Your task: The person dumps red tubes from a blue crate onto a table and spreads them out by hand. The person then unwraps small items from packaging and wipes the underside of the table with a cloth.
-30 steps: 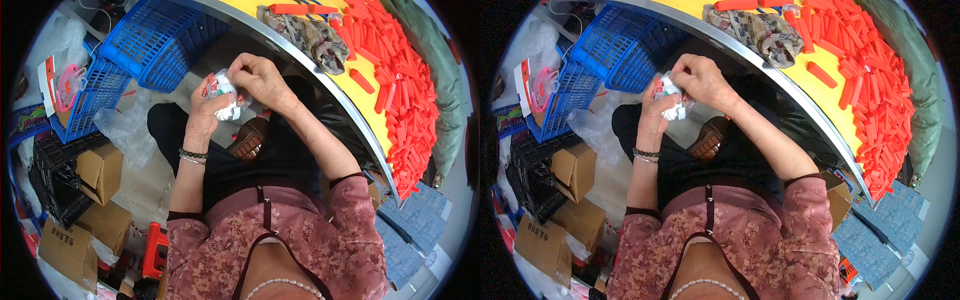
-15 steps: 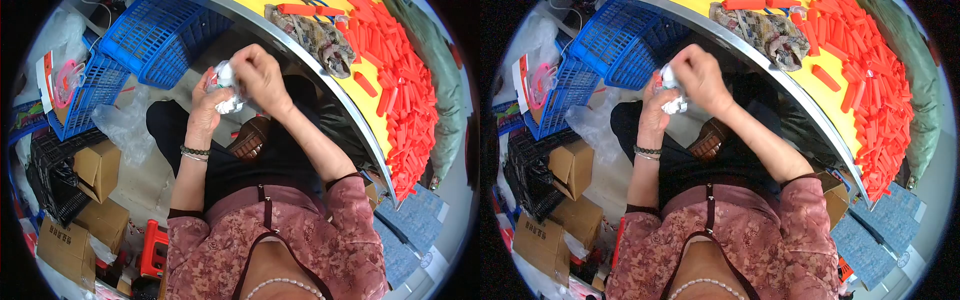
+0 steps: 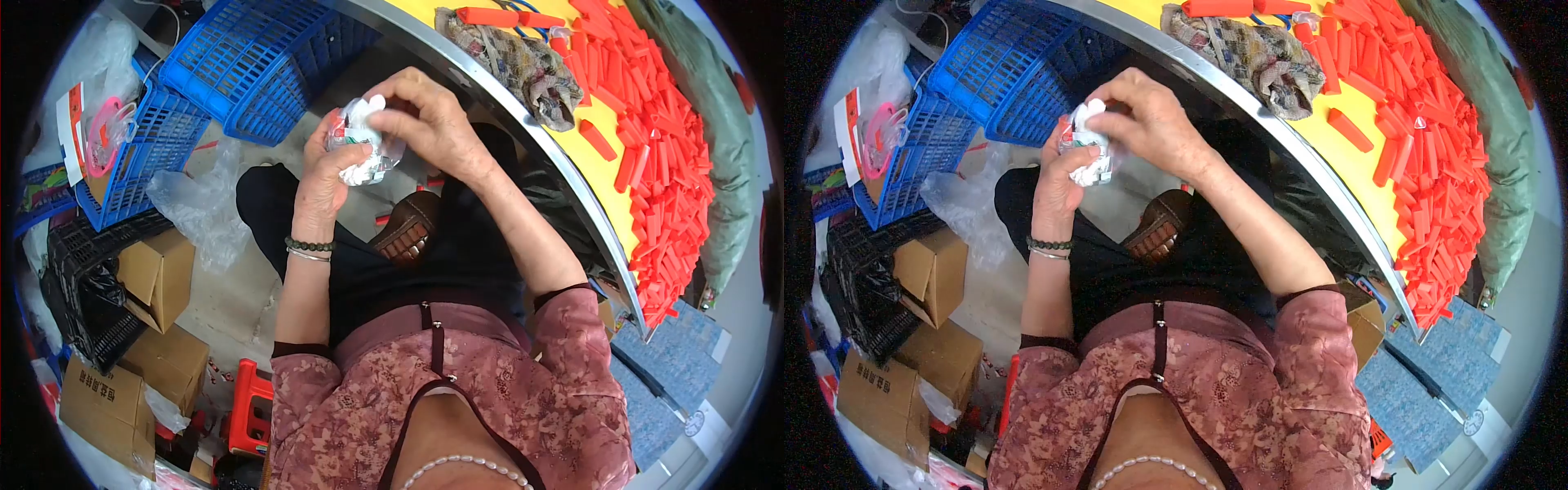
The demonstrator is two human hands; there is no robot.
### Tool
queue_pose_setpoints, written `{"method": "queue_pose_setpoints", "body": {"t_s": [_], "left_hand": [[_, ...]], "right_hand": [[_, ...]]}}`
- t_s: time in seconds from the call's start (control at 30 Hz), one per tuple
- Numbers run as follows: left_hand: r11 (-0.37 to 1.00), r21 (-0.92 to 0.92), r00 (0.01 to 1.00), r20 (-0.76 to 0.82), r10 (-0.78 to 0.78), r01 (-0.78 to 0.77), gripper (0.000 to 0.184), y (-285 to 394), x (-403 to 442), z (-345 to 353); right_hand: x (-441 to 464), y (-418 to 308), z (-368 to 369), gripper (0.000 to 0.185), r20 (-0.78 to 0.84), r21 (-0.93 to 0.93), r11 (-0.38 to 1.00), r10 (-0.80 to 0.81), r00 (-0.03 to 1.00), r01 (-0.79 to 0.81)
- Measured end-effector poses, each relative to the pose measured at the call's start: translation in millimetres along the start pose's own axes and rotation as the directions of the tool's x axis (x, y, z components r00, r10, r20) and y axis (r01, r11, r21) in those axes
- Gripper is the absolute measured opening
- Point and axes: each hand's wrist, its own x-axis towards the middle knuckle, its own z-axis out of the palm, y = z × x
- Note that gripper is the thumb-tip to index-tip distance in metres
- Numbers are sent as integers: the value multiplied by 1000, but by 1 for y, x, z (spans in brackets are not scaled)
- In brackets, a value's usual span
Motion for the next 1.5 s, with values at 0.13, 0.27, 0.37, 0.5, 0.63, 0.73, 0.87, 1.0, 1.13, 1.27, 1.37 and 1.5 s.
{"method": "queue_pose_setpoints", "body": {"t_s": [0.13,0.27,0.37,0.5,0.63,0.73,0.87,1.0,1.13,1.27,1.37,1.5], "left_hand": [[994,102,999,17,37,-39,57,0,0,3],[989,131,998,-16,65,-63,52,-3,4,-2],[998,42,998,-16,57,-56,49,-1,3,1],[999,-14,999,9,30,-30,49,-2,5,-2],[997,-22,995,-66,69,-71,48,-4,4,-2],[997,-15,994,-88,71,-73,47,-2,2,-3],[995,-40,987,-140,81,-87,46,-5,4,-5],[994,-52,976,-202,80,-92,45,-4,6,-5],[991,-62,967,-234,100,-117,44,-2,9,-7],[988,16,957,-247,151,-152,43,-7,11,-9],[990,52,963,-229,143,-135,42,-4,11,-6],[994,18,949,-294,110,-109,39,-10,20,-24]], "right_hand": [[2,0,3,9,-21,-245,959,-153,988,143],[2,-3,11,15,-182,-98,987,-141,973,125],[8,-14,9,13,-180,-269,935,-283,942,230],[7,-9,14,11,-277,225,974,39,960,25],[7,-10,12,7,-180,-146,980,-161,970,135],[8,-1,8,6,-182,156,988,29,983,0],[3,-1,5,4,-50,514,842,221,974,-165],[0,5,3,7,-11,613,776,197,980,-149],[-2,13,3,13,4,628,768,158,987,-126],[-1,6,10,19,3,331,919,227,974,-215],[0,6,14,17,-40,324,920,248,968,-223],[4,19,17,15,-198,401,898,279,940,-182]]}}
